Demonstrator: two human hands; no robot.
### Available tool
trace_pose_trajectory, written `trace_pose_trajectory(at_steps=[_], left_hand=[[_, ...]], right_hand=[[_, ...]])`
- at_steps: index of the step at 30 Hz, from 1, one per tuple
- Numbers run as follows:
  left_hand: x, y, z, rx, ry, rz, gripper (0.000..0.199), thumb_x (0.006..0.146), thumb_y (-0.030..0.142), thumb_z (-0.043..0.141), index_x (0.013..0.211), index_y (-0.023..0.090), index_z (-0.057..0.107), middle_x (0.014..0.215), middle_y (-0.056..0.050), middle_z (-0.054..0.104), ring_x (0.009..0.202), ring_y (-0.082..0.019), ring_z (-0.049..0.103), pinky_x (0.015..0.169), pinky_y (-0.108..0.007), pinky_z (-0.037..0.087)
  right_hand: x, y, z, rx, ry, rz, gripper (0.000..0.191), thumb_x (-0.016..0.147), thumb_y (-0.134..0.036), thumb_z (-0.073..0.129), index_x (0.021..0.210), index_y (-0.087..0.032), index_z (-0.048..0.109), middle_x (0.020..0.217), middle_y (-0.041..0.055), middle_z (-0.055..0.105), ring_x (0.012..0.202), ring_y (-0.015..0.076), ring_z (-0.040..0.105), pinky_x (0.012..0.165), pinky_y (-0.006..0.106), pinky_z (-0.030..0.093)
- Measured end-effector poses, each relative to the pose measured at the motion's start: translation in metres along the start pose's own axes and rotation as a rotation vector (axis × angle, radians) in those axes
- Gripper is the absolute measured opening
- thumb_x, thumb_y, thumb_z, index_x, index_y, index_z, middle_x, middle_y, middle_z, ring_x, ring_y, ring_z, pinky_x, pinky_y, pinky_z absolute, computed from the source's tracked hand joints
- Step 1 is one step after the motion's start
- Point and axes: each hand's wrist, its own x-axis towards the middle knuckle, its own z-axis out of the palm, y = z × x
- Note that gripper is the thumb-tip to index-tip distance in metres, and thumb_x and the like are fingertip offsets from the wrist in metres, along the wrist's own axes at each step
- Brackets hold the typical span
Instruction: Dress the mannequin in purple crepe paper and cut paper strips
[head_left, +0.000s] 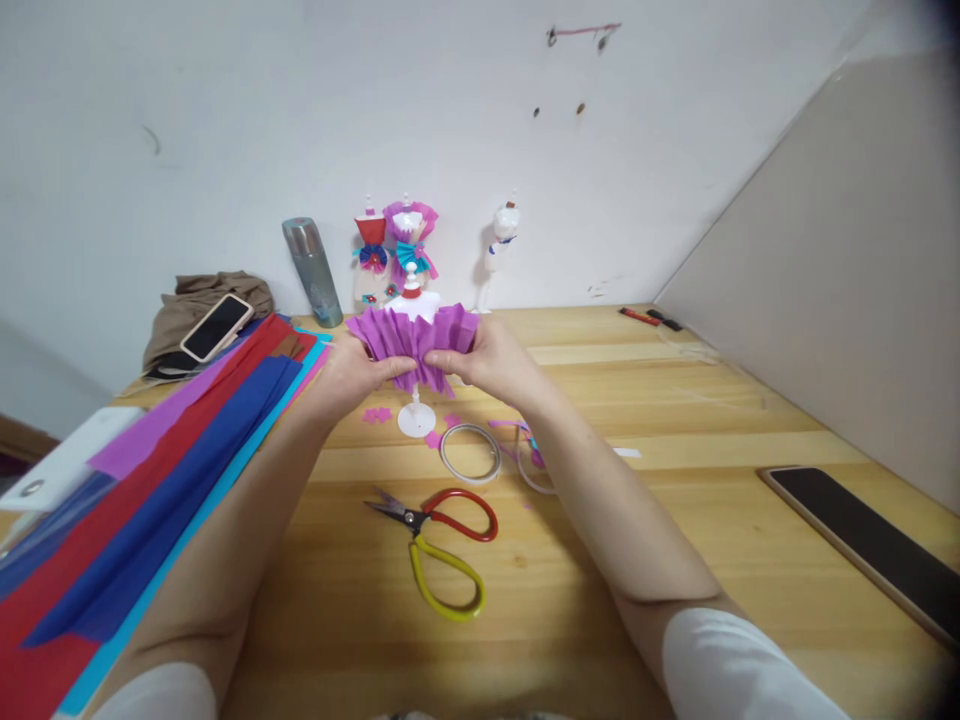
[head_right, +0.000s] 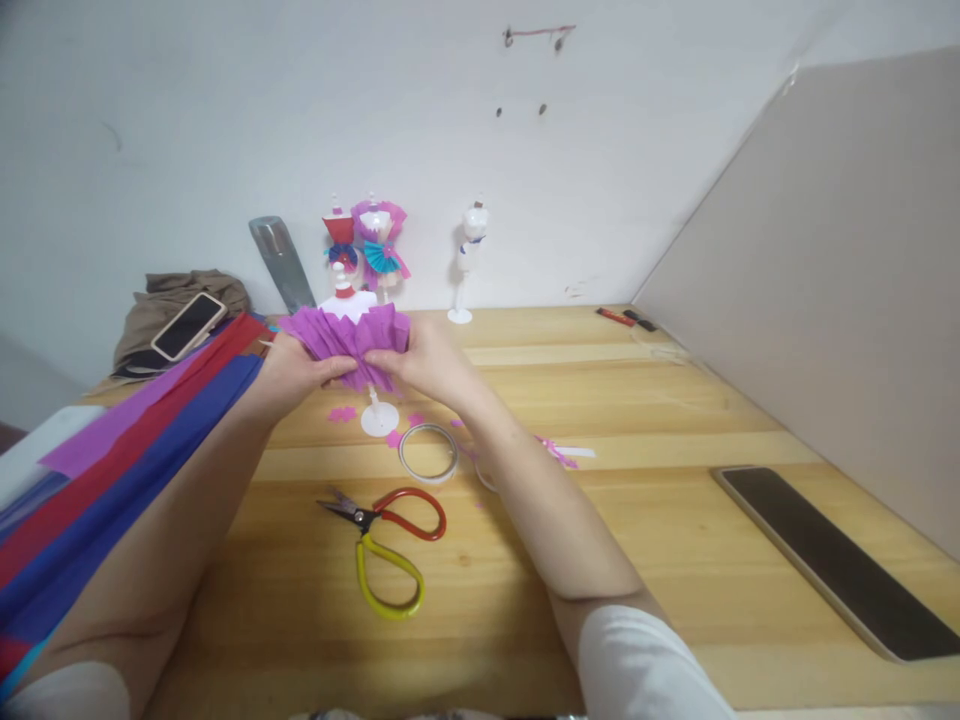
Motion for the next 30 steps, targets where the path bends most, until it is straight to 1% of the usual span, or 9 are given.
trace_pose_trajectory(at_steps=[2, 4, 8, 10, 16, 19, 22, 25, 30], left_hand=[[-0.001, 0.001, 0.000, 0.023, -0.008, -0.019, 0.029, 0.068, 0.031, 0.089, 0.068, 0.022, 0.061, 0.064, -0.001, 0.069, 0.090, -0.027, 0.077, 0.076, -0.032, 0.064], [-0.001, 0.002, 0.001, 0.041, -0.011, -0.023, 0.033, 0.069, 0.030, 0.089, 0.064, 0.023, 0.057, 0.058, 0.000, 0.063, 0.088, -0.027, 0.076, 0.073, -0.030, 0.063], [0.000, 0.003, 0.002, 0.034, -0.007, 0.019, 0.030, 0.067, 0.032, 0.090, 0.071, 0.021, 0.062, 0.067, -0.001, 0.069, 0.084, -0.023, 0.075, 0.075, -0.030, 0.063], [0.001, 0.002, 0.002, 0.033, -0.015, 0.023, 0.030, 0.067, 0.034, 0.090, 0.072, 0.020, 0.064, 0.070, -0.001, 0.071, 0.083, -0.023, 0.075, 0.076, -0.031, 0.063], [-0.001, -0.008, 0.003, 0.112, 0.032, 0.017, 0.033, 0.066, 0.039, 0.093, 0.083, 0.018, 0.073, 0.082, -0.004, 0.079, 0.082, -0.024, 0.075, 0.077, -0.034, 0.065], [-0.002, -0.011, 0.006, 0.122, 0.038, -0.001, 0.040, 0.065, 0.043, 0.097, 0.087, 0.018, 0.075, 0.085, -0.006, 0.081, 0.086, -0.027, 0.077, 0.078, -0.034, 0.065], [-0.002, -0.009, 0.007, 0.070, 0.009, 0.019, 0.044, 0.066, 0.047, 0.098, 0.090, 0.018, 0.075, 0.089, -0.007, 0.082, 0.092, -0.028, 0.079, 0.083, -0.036, 0.066], [-0.002, -0.008, 0.007, 0.046, -0.025, 0.045, 0.041, 0.069, 0.048, 0.096, 0.088, 0.019, 0.073, 0.086, -0.006, 0.081, 0.094, -0.028, 0.079, 0.085, -0.035, 0.066], [-0.003, -0.011, 0.004, 0.100, -0.003, 0.038, 0.035, 0.072, 0.042, 0.093, 0.085, 0.020, 0.070, 0.077, -0.003, 0.077, 0.093, -0.027, 0.078, 0.084, -0.036, 0.066]], right_hand=[[-0.001, -0.002, 0.001, 0.010, -0.011, -0.002, 0.021, 0.082, -0.033, 0.077, 0.075, -0.018, 0.063, 0.068, -0.0014, 0.061, 0.072, 0.0162, 0.056, 0.065, 0.028, 0.042], [-0.002, -0.004, 0.001, 0.027, -0.032, 0.002, 0.020, 0.082, -0.033, 0.079, 0.078, -0.018, 0.066, 0.070, -0.0008, 0.064, 0.073, 0.0172, 0.059, 0.067, 0.028, 0.044], [-0.003, -0.007, 0.000, 0.041, -0.121, 0.003, 0.015, 0.084, -0.030, 0.079, 0.082, -0.017, 0.071, 0.078, 0.0021, 0.074, 0.077, 0.0196, 0.067, 0.073, 0.031, 0.049], [-0.004, -0.010, -0.001, 0.021, -0.143, -0.005, 0.014, 0.086, -0.030, 0.077, 0.081, -0.017, 0.072, 0.078, 0.0025, 0.075, 0.077, 0.0197, 0.068, 0.074, 0.031, 0.050], [-0.008, -0.016, 0.002, -0.010, -0.146, 0.009, 0.028, 0.089, -0.042, 0.077, 0.079, -0.016, 0.073, 0.069, 0.0015, 0.072, 0.069, 0.0166, 0.064, 0.067, 0.028, 0.046], [-0.007, -0.016, 0.002, -0.059, -0.110, 0.018, 0.025, 0.089, -0.035, 0.074, 0.073, -0.016, 0.069, 0.067, 0.0001, 0.070, 0.066, 0.0150, 0.061, 0.064, 0.027, 0.042], [-0.007, -0.015, 0.001, -0.076, -0.104, 0.030, 0.021, 0.089, -0.025, 0.069, 0.070, -0.017, 0.065, 0.065, 0.0000, 0.069, 0.065, 0.0148, 0.061, 0.064, 0.027, 0.042], [-0.007, -0.016, -0.001, -0.067, -0.117, 0.021, 0.020, 0.090, -0.025, 0.066, 0.071, -0.017, 0.066, 0.068, 0.0015, 0.070, 0.068, 0.0163, 0.063, 0.066, 0.029, 0.044], [-0.008, -0.017, 0.000, -0.077, -0.067, 0.032, 0.018, 0.089, -0.025, 0.068, 0.073, -0.018, 0.063, 0.066, 0.0006, 0.067, 0.065, 0.0161, 0.060, 0.063, 0.029, 0.043]])
